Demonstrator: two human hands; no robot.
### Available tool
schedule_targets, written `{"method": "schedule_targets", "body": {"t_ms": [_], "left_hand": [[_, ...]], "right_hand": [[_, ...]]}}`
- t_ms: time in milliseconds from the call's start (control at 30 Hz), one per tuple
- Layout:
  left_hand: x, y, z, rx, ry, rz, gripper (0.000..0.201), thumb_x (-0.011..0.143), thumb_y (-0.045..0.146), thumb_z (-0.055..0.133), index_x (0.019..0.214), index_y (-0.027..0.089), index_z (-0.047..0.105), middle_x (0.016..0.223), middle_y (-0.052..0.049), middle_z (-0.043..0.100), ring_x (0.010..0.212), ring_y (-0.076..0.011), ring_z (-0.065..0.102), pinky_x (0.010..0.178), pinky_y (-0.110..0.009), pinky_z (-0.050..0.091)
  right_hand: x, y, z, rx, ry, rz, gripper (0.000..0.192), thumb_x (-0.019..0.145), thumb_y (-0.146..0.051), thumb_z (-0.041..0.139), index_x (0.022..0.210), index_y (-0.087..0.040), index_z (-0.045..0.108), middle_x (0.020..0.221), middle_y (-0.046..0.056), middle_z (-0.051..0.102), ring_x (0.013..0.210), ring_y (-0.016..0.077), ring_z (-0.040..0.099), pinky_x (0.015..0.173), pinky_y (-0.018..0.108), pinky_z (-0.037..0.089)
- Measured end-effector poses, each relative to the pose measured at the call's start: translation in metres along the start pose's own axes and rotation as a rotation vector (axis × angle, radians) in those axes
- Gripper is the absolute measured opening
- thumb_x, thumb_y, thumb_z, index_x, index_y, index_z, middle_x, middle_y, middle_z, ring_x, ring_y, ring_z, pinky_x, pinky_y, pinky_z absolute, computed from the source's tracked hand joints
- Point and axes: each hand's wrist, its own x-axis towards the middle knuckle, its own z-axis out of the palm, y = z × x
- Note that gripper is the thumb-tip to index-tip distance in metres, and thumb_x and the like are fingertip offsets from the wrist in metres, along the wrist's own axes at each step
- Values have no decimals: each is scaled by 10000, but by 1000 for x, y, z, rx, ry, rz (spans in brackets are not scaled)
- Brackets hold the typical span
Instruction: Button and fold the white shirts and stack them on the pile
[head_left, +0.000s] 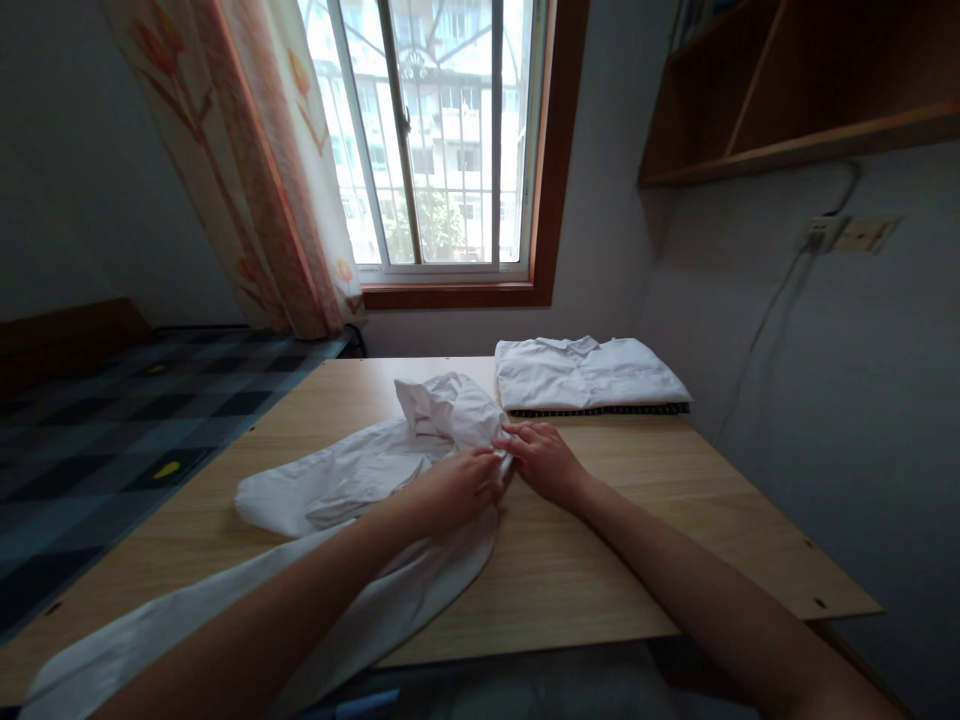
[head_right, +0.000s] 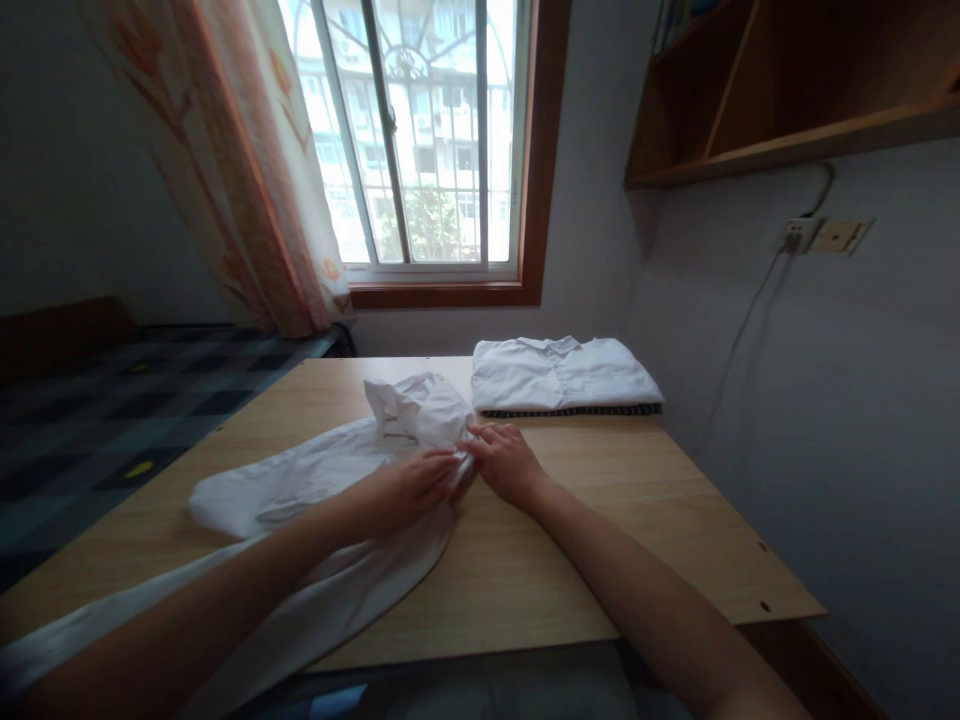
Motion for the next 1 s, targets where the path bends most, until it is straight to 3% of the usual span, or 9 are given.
{"method": "schedule_targets", "body": {"t_ms": [167, 333, 500, 600, 700, 767, 833, 933, 1000], "left_hand": [[-15, -62, -31, 223, 171, -357, 330, 916, 293, 403, 884, 181, 712, 933, -116, 714, 910, -255, 661, 884, -376, 496], [-41, -103, 9, 61, 144, -332, 437, 855, 380, 470, 1203, 198, 663, 1318, -117, 622, 1242, -267, 549, 1070, -407, 418], [-53, -79, 40, -107, 112, -499, 547, 831, 430, 485, 1297, 170, 608, 1413, -133, 545, 1348, -302, 458, 1105, -455, 379], [-57, -53, 25, -332, 42, -542, 580, 828, 487, 488, 1333, 217, 574, 1403, -86, 564, 1284, -274, 529, 1040, -379, 448], [-59, -42, 1, -459, -71, -493, 539, 841, 487, 471, 1314, 252, 578, 1295, -48, 652, 1118, -240, 637, 927, -327, 510], [-58, -47, -12, -334, -53, -486, 470, 855, 429, 447, 1235, 223, 632, 1199, -63, 698, 1045, -244, 660, 907, -332, 510], [-54, -59, -17, -74, 106, -475, 448, 859, 353, 436, 1219, 182, 641, 1219, -100, 677, 1113, -267, 621, 999, -367, 452], [-42, -85, -10, 273, 371, -393, 568, 818, 266, 497, 1377, 165, 515, 1457, -125, 484, 1366, -293, 400, 1167, -413, 245], [-32, -100, 2, 362, 407, -372, 678, 785, 233, 547, 1449, 182, 422, 1545, -116, 360, 1436, -294, 279, 1190, -427, 179]], "right_hand": [[-1, -4, -6, -67, 51, 37, 352, 904, -197, 520, 1208, -273, 679, 1255, 94, 608, 1172, 263, 481, 1038, 416, 337], [5, 2, 1, -123, 59, 30, 359, 930, -200, 473, 1228, -260, 664, 1185, 112, 627, 1166, 269, 474, 1021, 419, 334], [8, 10, 10, -114, -22, 125, 448, 898, -126, 456, 1284, -265, 635, 1384, 84, 554, 1385, 270, 339, 1138, 435, 226], [3, 14, 6, -106, -55, 205, 538, 876, -104, 456, 1378, -271, 555, 1486, 87, 458, 1447, 284, 256, 1172, 487, 152], [0, 16, -13, -25, -43, 197, 601, 830, -69, 458, 1398, -251, 532, 1489, 96, 450, 1419, 271, 317, 1152, 478, 233], [-1, 15, -33, 98, -14, 110, 607, 790, -31, 430, 1344, -228, 582, 1405, 95, 534, 1315, 226, 454, 1099, 408, 345], [-1, 8, -53, 240, -18, -22, 580, 766, -17, 411, 1254, -221, 649, 1266, 74, 627, 1163, 181, 561, 1021, 331, 425], [-4, -10, -67, 374, -158, -182, 575, 734, -46, 466, 1233, -255, 662, 1238, 35, 639, 1043, 159, 609, 927, 268, 473], [-7, -21, -64, 371, -271, -227, 611, 709, -70, 518, 1273, -270, 639, 1281, 35, 615, 1026, 163, 617, 886, 251, 482]]}}
